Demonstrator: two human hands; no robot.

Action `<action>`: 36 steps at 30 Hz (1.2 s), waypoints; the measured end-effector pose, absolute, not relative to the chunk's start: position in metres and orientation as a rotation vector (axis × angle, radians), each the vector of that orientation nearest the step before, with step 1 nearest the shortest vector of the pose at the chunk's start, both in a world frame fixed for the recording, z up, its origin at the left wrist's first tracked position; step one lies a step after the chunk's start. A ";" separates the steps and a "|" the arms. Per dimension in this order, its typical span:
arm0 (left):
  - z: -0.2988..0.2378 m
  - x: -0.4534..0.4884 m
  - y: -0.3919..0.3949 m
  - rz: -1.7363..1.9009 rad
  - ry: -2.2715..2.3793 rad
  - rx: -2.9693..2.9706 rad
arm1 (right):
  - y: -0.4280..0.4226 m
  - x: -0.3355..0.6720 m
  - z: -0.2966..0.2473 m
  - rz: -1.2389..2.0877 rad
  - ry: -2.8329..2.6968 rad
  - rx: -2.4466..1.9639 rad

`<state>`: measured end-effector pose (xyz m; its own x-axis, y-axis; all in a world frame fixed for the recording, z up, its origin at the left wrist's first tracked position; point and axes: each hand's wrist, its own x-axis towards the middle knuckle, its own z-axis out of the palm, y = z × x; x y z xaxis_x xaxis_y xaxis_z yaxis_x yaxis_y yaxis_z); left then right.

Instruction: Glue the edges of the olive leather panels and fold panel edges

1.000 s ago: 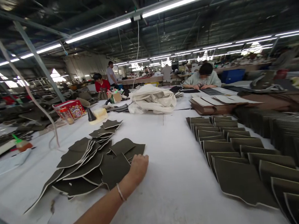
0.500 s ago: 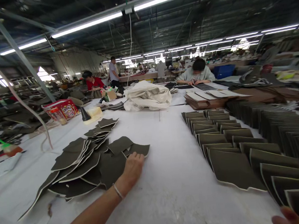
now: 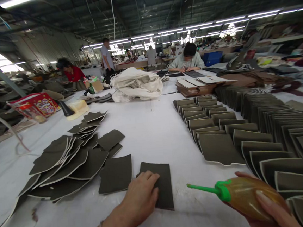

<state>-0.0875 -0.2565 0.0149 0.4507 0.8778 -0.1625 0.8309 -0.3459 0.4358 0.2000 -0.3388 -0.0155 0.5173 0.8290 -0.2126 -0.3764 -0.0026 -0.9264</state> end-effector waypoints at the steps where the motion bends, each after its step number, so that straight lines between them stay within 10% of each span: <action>1: 0.012 -0.076 -0.258 0.137 1.496 2.231 | -0.337 0.197 -0.011 1.005 -0.473 -1.234; 36: 0.006 -0.038 -0.240 -0.032 1.592 2.357 | -0.303 0.172 0.001 0.596 -1.320 -1.549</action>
<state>-0.0376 -0.2405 0.0058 0.3870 0.9038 -0.1826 0.9105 -0.3433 0.2305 0.1716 -0.3028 0.0013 0.2899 0.9319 0.2181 0.4520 0.0675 -0.8894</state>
